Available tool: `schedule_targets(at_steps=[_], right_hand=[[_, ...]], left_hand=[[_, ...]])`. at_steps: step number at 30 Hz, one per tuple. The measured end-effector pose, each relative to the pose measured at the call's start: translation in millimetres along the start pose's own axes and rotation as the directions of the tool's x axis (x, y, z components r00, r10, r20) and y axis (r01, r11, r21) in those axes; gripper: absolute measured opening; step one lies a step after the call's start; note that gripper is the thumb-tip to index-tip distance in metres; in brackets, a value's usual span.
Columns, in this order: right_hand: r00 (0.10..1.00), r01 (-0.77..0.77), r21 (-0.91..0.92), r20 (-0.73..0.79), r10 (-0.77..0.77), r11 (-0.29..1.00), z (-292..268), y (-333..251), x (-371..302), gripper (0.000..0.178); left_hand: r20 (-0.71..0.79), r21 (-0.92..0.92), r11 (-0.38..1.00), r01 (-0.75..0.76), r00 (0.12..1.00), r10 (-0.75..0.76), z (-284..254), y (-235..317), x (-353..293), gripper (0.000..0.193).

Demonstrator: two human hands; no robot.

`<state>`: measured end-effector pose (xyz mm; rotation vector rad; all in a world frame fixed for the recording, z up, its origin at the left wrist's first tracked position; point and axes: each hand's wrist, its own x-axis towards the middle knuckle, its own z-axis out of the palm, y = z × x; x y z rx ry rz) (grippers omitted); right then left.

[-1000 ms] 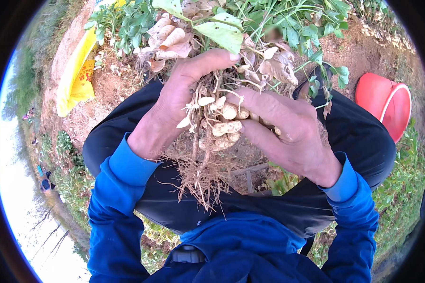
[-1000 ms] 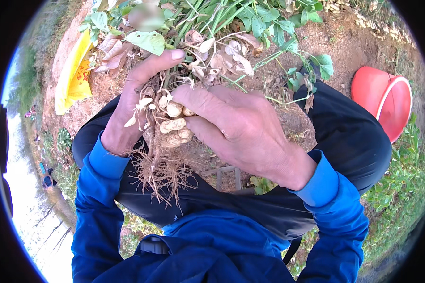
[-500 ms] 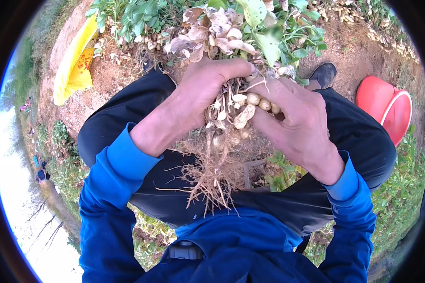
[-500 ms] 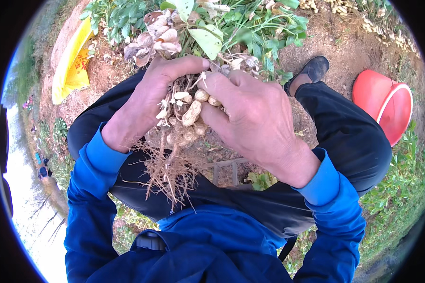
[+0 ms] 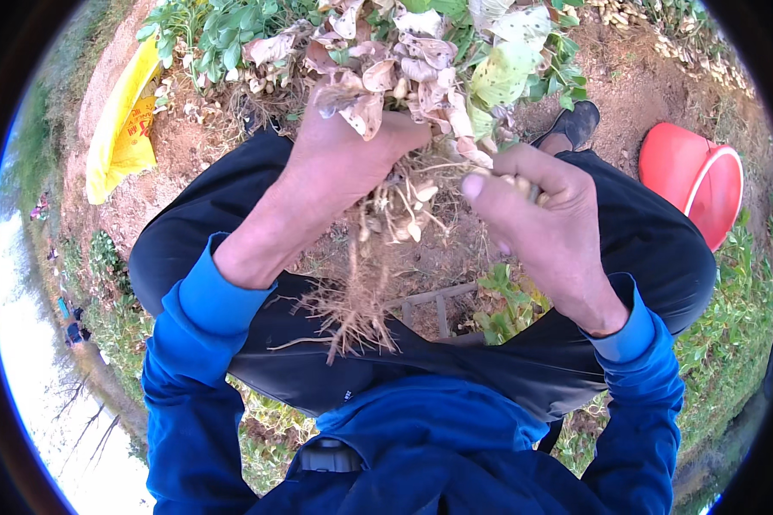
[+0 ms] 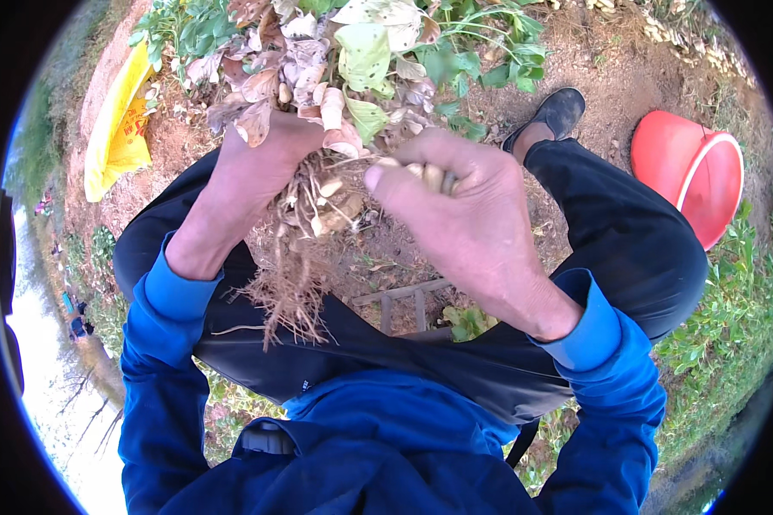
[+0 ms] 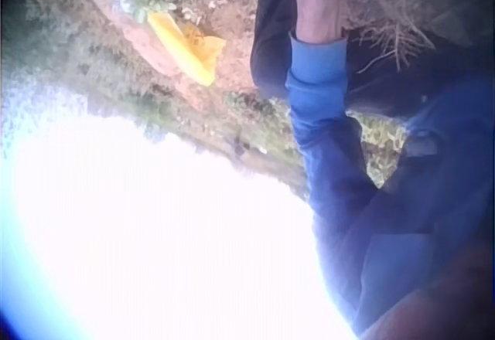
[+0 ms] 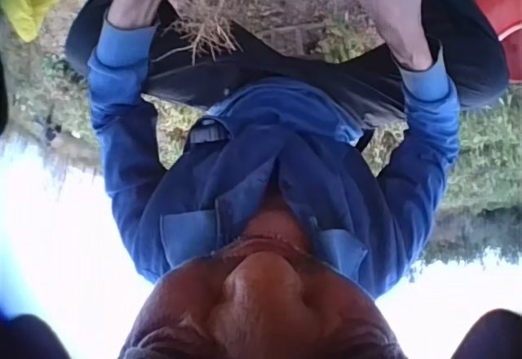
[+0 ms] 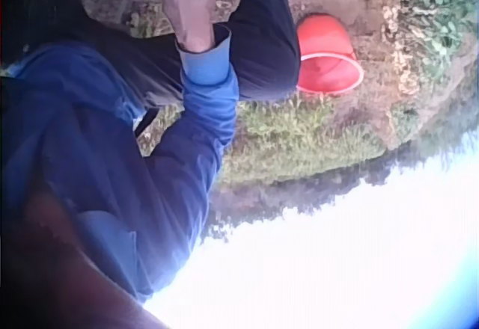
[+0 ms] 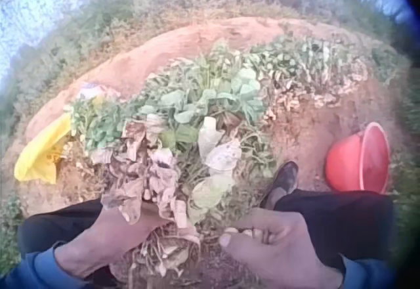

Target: The person sits on the ground and repeatedly pulls peanut plants from the soil, then removes the peanuts from the roots by hand. The peanuts are placed into a nearby red bucket.

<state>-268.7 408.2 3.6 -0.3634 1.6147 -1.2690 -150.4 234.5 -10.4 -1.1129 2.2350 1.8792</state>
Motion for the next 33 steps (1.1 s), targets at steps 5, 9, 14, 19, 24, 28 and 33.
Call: schedule_targets(at_steps=[5,9,14,19,24,28,33], right_hand=[[0.996,0.03,-0.044,-0.087,-0.034,0.999,-41,0,10,0.015],[0.983,0.055,0.114,-0.181,-0.034,0.992,-66,-22,4,0.02],[0.683,0.264,-0.103,-0.682,-0.261,0.959,-207,-35,-36,0.029],[0.494,0.022,-0.204,-0.849,-0.188,0.979,-441,19,-76,0.041],[0.325,-0.583,-0.683,-0.693,-0.644,0.441,-484,50,-92,0.067],[0.502,0.228,-0.586,-0.613,-0.61,0.777,-246,-18,-58,0.047],[0.819,0.544,-0.373,0.043,-0.572,0.752,-27,-46,-47,0.037]], left_hand=[[-0.162,-0.323,0.942,0.093,0.975,-0.152,-26,12,7,0.023],[-0.089,-0.547,0.837,0.001,0.994,-0.06,-21,19,4,0.025],[0.03,-0.777,0.626,0.065,0.997,-0.068,-29,12,11,0.036],[0.204,-0.855,0.471,0.217,0.976,-0.08,-23,22,16,0.054],[0.454,-0.862,0.325,0.389,0.877,0.156,-26,23,18,0.069],[0.429,-0.888,0.297,0.352,0.867,0.254,-29,14,19,0.072],[0.222,-0.9,0.379,0.217,0.975,-0.032,-13,28,11,0.06]])
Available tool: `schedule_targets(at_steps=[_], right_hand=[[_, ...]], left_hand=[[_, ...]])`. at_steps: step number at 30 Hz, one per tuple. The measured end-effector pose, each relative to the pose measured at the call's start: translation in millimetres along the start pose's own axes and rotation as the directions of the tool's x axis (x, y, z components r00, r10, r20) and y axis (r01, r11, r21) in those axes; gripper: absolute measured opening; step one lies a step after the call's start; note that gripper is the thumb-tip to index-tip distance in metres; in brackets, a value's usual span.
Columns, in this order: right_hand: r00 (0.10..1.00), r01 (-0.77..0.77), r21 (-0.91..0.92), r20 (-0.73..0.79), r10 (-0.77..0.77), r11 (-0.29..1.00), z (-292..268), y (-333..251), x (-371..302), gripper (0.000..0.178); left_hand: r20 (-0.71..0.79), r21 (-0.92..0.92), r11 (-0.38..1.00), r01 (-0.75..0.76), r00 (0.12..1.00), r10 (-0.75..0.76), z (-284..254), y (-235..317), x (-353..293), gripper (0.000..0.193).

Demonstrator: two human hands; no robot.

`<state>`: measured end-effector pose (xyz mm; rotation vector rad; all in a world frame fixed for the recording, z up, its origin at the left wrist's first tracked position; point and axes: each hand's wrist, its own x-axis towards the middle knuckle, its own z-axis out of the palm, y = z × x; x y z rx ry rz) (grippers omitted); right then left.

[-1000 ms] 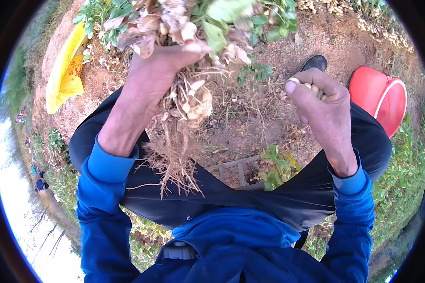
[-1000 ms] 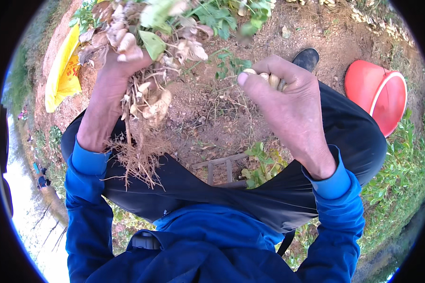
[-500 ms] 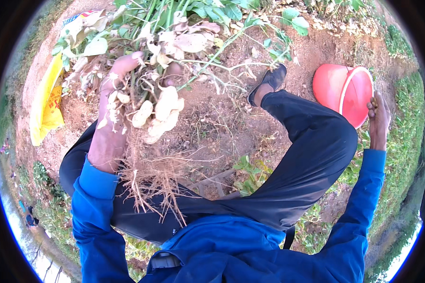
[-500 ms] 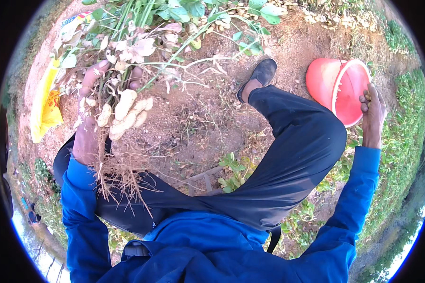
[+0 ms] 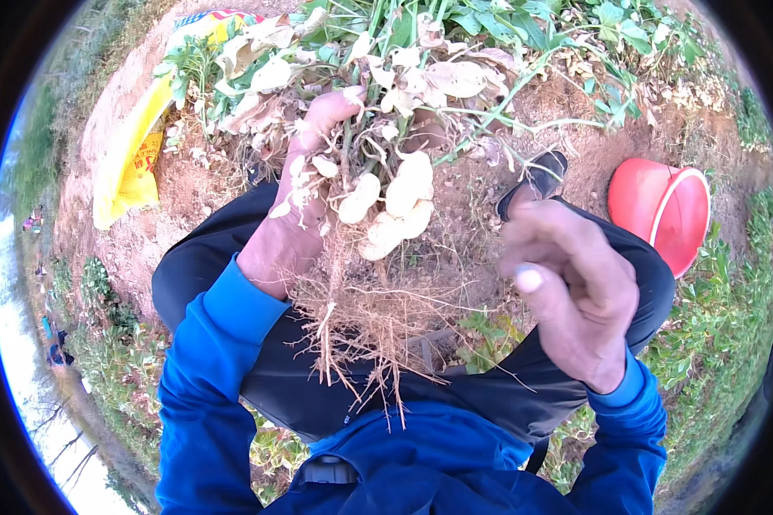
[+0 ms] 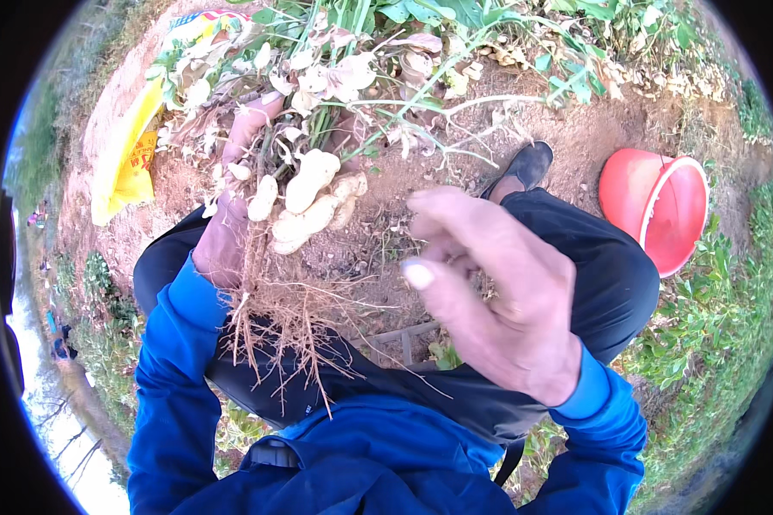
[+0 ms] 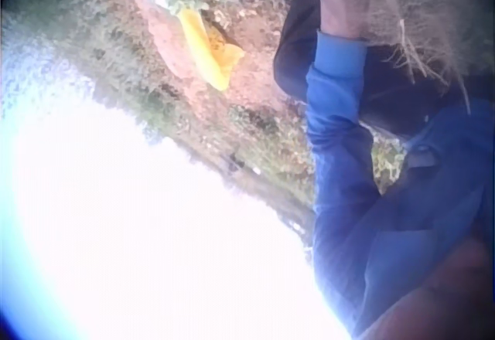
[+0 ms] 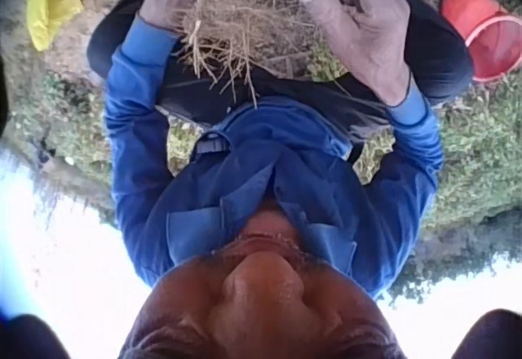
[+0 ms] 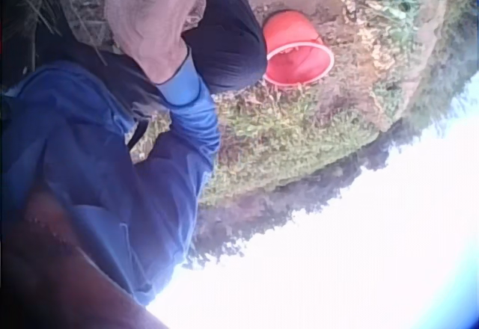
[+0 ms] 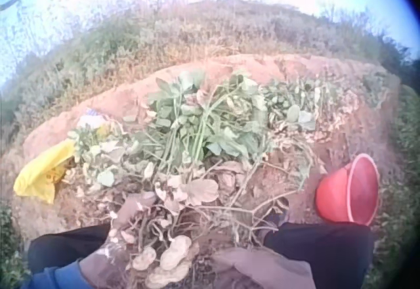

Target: The person sits on the ground and repeatedly pulls peanut plants from the soil, then removes the peanuts from the roots by hand. The peanuts are placed into a nearby red bucket.

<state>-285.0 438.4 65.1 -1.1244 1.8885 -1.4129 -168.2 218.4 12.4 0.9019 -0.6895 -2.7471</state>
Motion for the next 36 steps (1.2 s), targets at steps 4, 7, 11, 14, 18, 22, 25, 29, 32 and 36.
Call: schedule_targets(at_steps=[4,7,11,14,18,22,25,29,32,36], right_hand=[[0.994,0.101,-0.005,0.052,-0.101,0.995,42,13,28,0.053],[0.996,0.077,0.037,0.052,-0.079,0.996,54,19,37,0.058],[0.994,-0.001,0.166,0.107,-0.017,0.986,62,17,39,0.055],[0.973,-0.209,0.37,0.175,0.153,0.905,66,14,38,0.034],[0.96,-0.269,0.528,0.219,0.177,0.805,69,11,42,0.023],[0.991,-0.073,0.353,0.132,0.027,0.933,65,19,42,0.029],[0.993,-0.006,0.317,0.11,-0.031,0.948,68,27,40,0.034],[0.991,-0.066,0.336,0.135,0.022,0.939,71,30,34,0.029],[0.983,-0.165,0.414,0.144,0.115,0.895,72,31,33,0.026],[0.987,-0.161,0.468,0.09,0.134,0.869,74,32,34,0.022]], left_hand=[[0.199,-0.142,0.983,0.112,0.977,-0.082,-3,4,-3,0.045],[0.138,-0.11,0.991,0.08,0.988,-0.064,-1,4,-7,0.044],[0.191,-0.139,0.98,0.142,0.975,-0.114,-5,6,-14,0.042],[0.073,-0.046,0.999,0.011,0.997,-0.008,-10,2,-17,0.035],[0.095,-0.021,0.999,0.049,0.994,-0.047,-7,8,-24,0.033],[-0.003,0.027,0.999,-0.025,1.0,0.025,2,8,-23,0.031],[-0.046,0.151,0.988,-0.021,0.999,0.028,-12,9,-8,0.027],[-0.059,0.23,0.968,-0.1,0.991,0.116,-10,3,-14,0.025],[-0.042,0.258,0.956,-0.141,0.987,0.157,-15,-1,-11,0.024],[-0.112,0.143,0.985,-0.092,0.988,0.109,-5,-1,-12,0.021]])
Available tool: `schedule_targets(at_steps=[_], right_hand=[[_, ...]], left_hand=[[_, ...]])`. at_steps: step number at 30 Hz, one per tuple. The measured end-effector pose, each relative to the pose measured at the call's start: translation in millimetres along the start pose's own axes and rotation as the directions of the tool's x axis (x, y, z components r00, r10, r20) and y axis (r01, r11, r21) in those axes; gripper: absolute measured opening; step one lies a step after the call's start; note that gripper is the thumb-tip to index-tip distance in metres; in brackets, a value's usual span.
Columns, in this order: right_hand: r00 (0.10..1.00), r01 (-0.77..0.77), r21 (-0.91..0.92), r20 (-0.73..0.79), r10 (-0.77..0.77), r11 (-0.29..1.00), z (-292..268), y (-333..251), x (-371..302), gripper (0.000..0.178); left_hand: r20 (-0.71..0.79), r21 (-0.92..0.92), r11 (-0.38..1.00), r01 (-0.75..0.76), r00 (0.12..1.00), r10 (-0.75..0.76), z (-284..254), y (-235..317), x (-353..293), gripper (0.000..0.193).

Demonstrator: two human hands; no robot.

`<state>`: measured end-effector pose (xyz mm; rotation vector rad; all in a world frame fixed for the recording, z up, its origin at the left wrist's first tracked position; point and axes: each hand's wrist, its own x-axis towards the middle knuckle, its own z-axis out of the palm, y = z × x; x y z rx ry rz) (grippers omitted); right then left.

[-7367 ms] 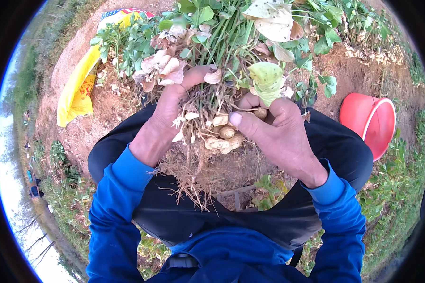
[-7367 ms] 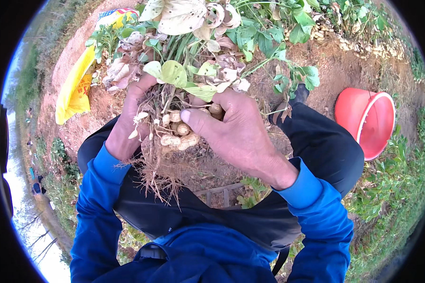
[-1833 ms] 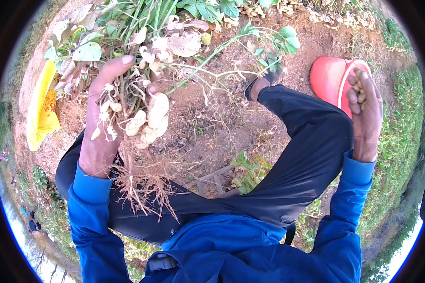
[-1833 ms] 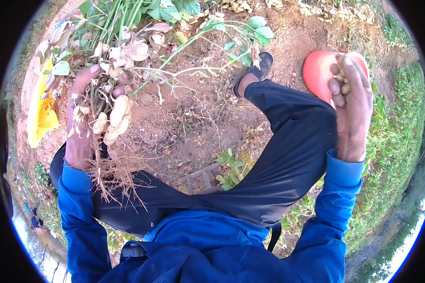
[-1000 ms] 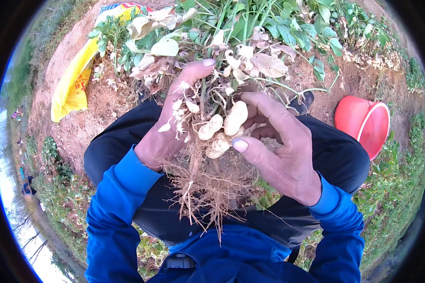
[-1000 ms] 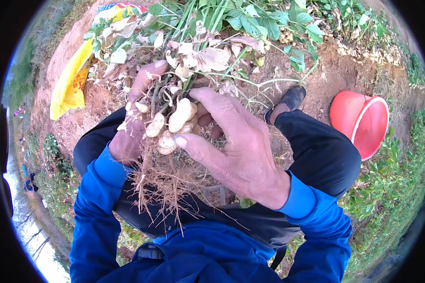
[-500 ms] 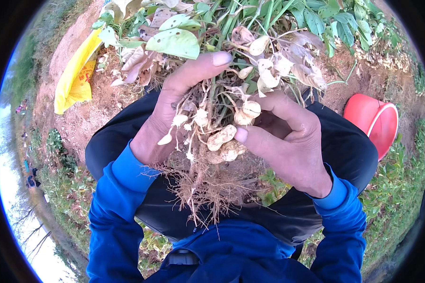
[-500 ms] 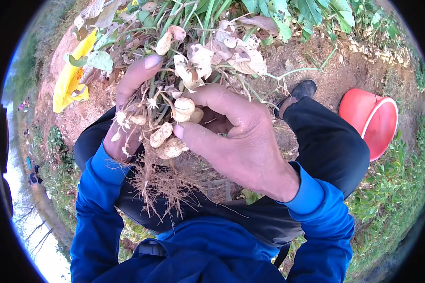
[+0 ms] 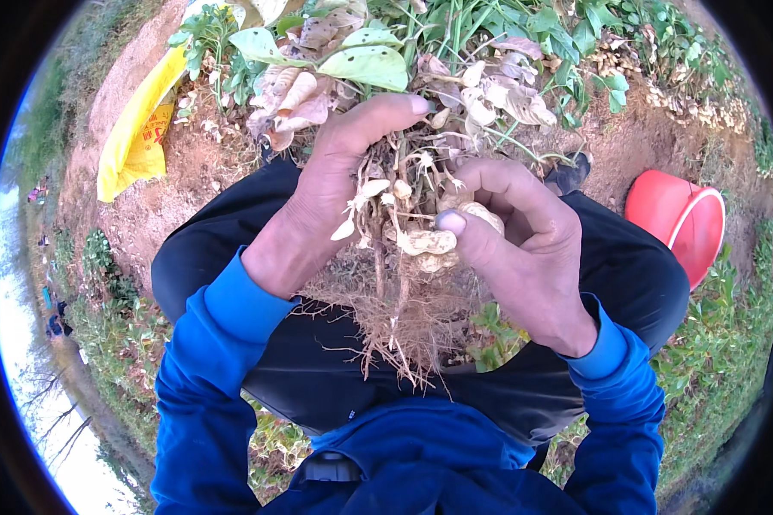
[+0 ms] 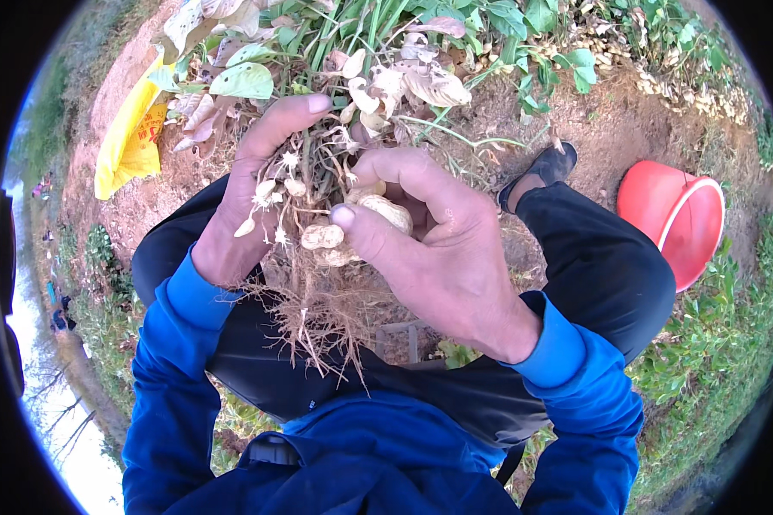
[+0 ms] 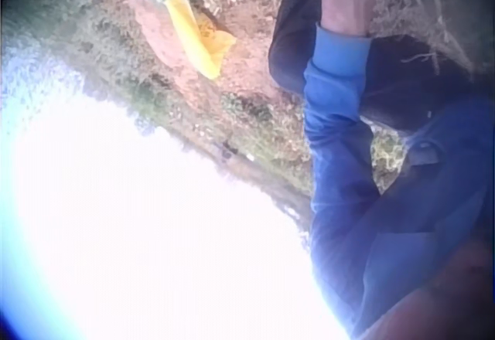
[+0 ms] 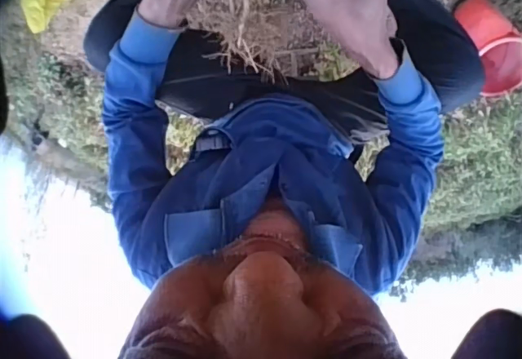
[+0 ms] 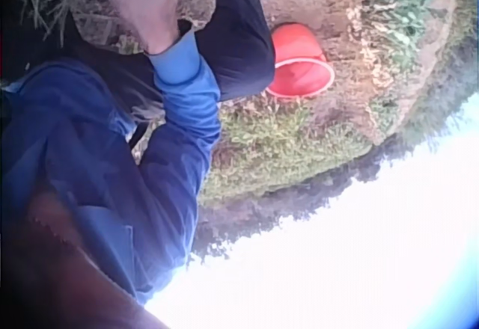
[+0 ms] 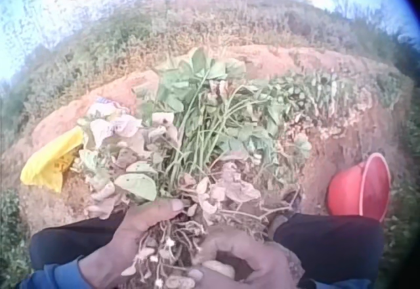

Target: The person sits on the ground and repeatedly pulls peanut plants from the soil, then removes the peanuts from the roots by hand. The peanuts are placed into a nearby red bucket.

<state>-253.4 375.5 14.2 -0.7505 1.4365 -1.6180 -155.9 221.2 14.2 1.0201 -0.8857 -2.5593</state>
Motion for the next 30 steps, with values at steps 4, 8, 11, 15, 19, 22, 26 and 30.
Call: schedule_targets(at_steps=[4,8,11,15,19,22,26,30], right_hand=[[0.996,-0.087,-0.062,-0.004,0.087,0.994,2,-10,-3,0.014],[0.993,-0.101,-0.064,0.051,0.105,0.993,-2,-11,-1,0.012],[0.99,-0.138,0.079,0.0,0.138,0.987,-8,-10,-3,0.013],[0.981,-0.047,0.175,-0.175,0.079,0.983,-31,-8,8,0.022],[0.977,-0.208,0.085,-0.04,0.212,0.975,-19,-17,-9,0.017],[0.939,-0.343,0.223,0.098,0.329,0.913,-20,-13,-8,0.015],[0.946,-0.312,0.258,0.172,0.274,0.914,-13,-12,-11,0.023],[0.953,0.299,-0.403,0.179,-0.246,0.865,-4,-1,-11,0.03]], left_hand=[[-0.026,0.08,0.996,-0.037,0.999,0.04,0,-2,-4,0.022],[-0.037,0.191,0.978,-0.085,0.995,0.094,8,-5,-15,0.022],[0.019,0.151,0.988,-0.041,0.999,0.038,-4,-6,-8,0.023],[0.164,-0.001,0.998,0.057,0.985,-0.056,-34,4,1,0.022],[0.131,-0.046,0.999,0.005,0.991,0.001,-43,8,12,0.023],[0.153,-0.038,0.999,0.013,0.988,-0.007,-31,9,9,0.024],[-0.004,0.167,0.981,-0.094,0.995,0.097,-11,4,-1,0.021],[0.045,0.224,0.968,-0.114,0.993,0.106,-9,-2,-5,0.023]])
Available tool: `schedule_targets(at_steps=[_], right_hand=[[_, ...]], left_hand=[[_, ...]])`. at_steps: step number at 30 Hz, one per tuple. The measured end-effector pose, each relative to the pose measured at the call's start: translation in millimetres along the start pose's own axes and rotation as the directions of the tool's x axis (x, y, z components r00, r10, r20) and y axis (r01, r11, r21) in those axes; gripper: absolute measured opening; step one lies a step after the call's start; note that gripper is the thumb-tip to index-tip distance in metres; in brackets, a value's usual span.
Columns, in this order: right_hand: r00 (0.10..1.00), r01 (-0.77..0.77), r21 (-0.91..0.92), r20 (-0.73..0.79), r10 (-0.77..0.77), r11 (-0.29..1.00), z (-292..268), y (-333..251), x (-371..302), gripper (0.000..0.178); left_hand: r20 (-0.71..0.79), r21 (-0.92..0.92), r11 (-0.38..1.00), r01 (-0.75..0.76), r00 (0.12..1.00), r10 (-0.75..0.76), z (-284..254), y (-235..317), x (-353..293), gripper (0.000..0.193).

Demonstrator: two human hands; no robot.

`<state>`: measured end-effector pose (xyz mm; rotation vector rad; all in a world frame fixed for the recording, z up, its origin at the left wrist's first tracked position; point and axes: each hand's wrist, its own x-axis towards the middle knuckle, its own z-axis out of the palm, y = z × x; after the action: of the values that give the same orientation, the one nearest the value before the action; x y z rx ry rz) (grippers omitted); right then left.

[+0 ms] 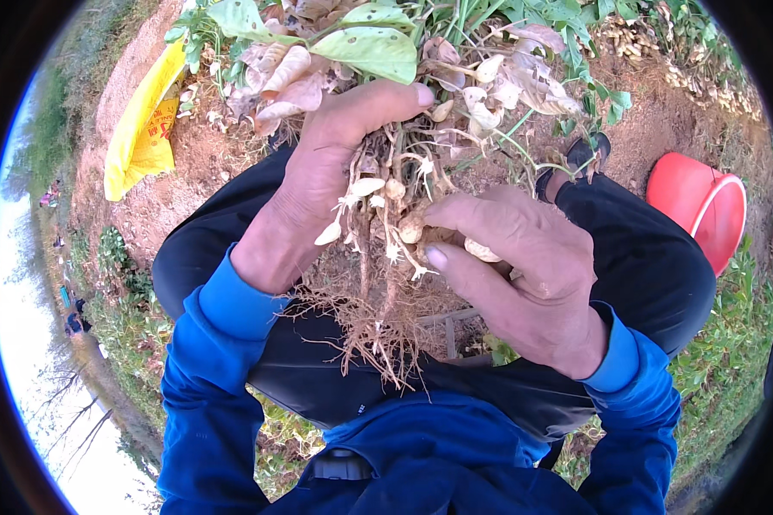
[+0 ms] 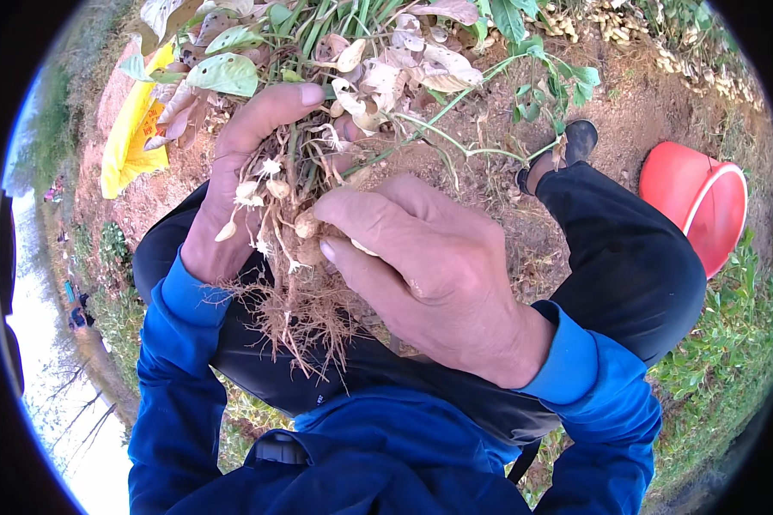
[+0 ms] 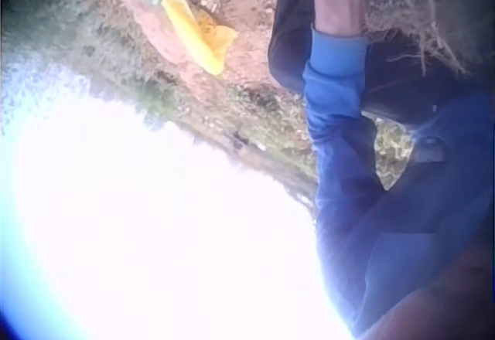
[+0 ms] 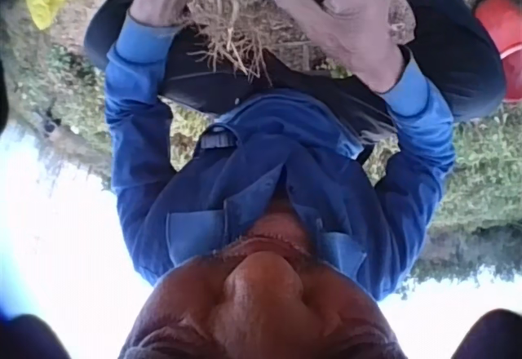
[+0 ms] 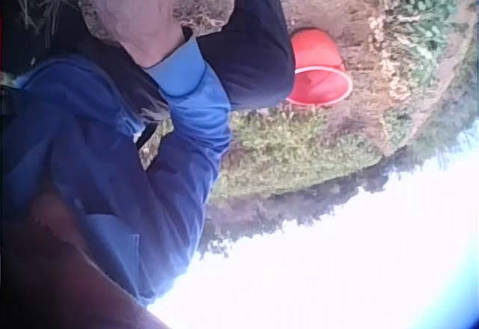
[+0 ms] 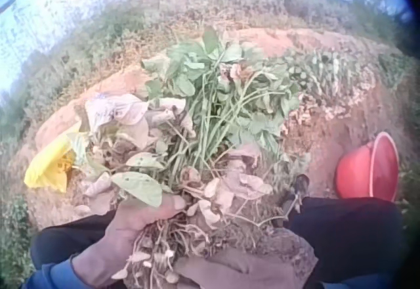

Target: The person sits on the ground and repeatedly pulls peanut plants from the soil, then removes the peanuts from the roots by hand. The peanuts are placed into a nearby red bucket.

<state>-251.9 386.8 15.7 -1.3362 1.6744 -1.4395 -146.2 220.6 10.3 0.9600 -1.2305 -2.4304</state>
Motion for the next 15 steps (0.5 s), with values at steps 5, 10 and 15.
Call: schedule_targets(at_steps=[5,10,15], right_hand=[[1.0,0.026,-0.208,-0.007,-0.028,0.978,7,-2,1,0.032],[1.0,0.018,-0.312,0.01,-0.015,0.95,12,1,-2,0.029],[1.0,-0.013,-0.267,0.022,0.019,0.964,9,9,4,0.023]], left_hand=[[0.004,0.073,0.997,-0.024,1.0,0.023,4,-7,3,0.021],[-0.034,0.061,0.998,0.029,0.999,-0.027,-2,-10,11,0.018],[-0.072,0.072,0.997,0.036,0.997,-0.031,4,-10,10,0.019]])
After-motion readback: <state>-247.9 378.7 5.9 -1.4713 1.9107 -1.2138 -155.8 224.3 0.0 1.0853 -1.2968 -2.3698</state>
